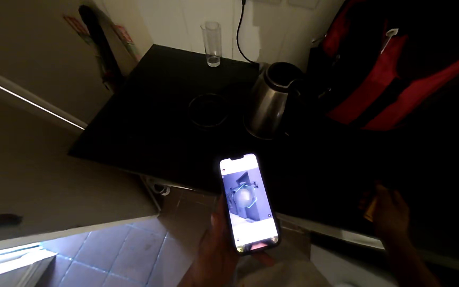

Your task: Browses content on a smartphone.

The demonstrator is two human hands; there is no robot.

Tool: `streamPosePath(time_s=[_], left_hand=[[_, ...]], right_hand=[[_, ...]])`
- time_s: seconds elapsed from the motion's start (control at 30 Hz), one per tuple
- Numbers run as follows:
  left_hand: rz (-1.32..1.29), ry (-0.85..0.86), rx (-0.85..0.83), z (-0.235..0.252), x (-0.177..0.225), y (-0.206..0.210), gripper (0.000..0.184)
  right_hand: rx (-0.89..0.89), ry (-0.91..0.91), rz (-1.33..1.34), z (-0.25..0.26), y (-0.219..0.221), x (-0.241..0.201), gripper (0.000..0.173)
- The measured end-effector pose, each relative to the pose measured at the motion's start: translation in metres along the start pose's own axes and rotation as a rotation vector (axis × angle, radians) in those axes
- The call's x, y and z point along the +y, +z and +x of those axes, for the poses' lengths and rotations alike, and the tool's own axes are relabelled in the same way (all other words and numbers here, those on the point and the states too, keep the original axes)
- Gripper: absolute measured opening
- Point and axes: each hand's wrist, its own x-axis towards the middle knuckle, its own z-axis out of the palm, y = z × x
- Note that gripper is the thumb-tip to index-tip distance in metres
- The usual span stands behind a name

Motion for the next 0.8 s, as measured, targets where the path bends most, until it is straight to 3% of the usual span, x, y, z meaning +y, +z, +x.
streamPosePath(time_s=[0.8], left_hand=[[0.007, 0.004, 0.033, 0.0009, 0.0014, -0.0006, 0.075]], right_hand=[[-0.012, -0.019, 0.006, 0.0005, -0.0008, 0.0025, 0.042]])
